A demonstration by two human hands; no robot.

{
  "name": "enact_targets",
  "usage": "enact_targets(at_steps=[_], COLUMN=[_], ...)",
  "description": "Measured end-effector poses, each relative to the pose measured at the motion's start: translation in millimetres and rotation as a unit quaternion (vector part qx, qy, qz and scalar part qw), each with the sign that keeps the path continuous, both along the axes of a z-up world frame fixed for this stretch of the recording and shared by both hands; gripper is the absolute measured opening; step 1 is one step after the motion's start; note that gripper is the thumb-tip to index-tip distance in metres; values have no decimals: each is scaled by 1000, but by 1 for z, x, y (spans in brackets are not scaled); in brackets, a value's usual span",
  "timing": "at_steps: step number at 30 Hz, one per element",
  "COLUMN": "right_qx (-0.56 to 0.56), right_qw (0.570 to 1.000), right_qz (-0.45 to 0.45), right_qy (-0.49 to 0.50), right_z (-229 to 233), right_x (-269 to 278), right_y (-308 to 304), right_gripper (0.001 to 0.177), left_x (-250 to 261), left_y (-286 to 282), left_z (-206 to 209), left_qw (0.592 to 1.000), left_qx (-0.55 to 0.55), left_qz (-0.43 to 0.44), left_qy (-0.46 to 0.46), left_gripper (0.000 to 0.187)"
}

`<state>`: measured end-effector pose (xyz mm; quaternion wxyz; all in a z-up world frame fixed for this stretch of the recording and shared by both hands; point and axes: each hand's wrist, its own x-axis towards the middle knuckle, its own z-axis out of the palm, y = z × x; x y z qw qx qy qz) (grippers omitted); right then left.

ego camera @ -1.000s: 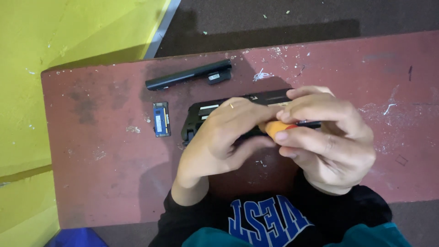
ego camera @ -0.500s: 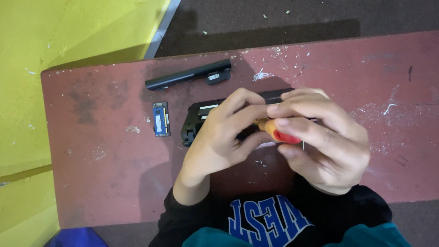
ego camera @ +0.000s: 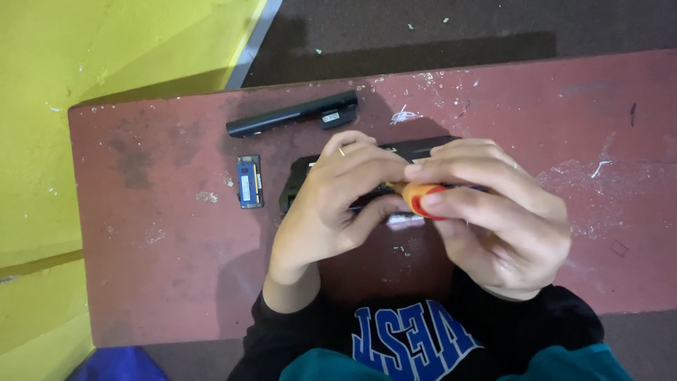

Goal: Disassembling a laptop by removing the battery, unscrewing the back cover, and removing the RAM module.

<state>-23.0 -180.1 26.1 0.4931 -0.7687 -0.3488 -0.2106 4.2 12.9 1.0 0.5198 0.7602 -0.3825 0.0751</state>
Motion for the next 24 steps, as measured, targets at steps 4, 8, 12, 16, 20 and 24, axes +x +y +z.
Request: enact_targets(at_steps=[4,8,12,16,20,24], right_qx=[2,23,7,8,-41,-37], right_qw=[1000,1000,1000,1000,997,999], right_qz=[28,4,6,12,12,15], right_qy=[-3,-11,-24,-27,57,16], right_z=[-4,-3,2,12,18,16], right_x=[2,-1,-1,-2,-5,1], right_y=[-6,-3,-5,0,-6,-7], right_gripper=[24,19,14,25,14,9], left_x=[-4,-5,-6,-8,-11,-5], left_y=[-8,-16,-9,-7,-12,-2], left_z=[5,-3,-8,-8,2,-6], left_qw=[998,996,997,999,996,987], left_qx=[0,-17,-9,-11,5,126], left_qz=[41,23,-28,-2,62,88], left_qy=[45,86,65,37,61,47], left_gripper=[21,29,26,13,15,28])
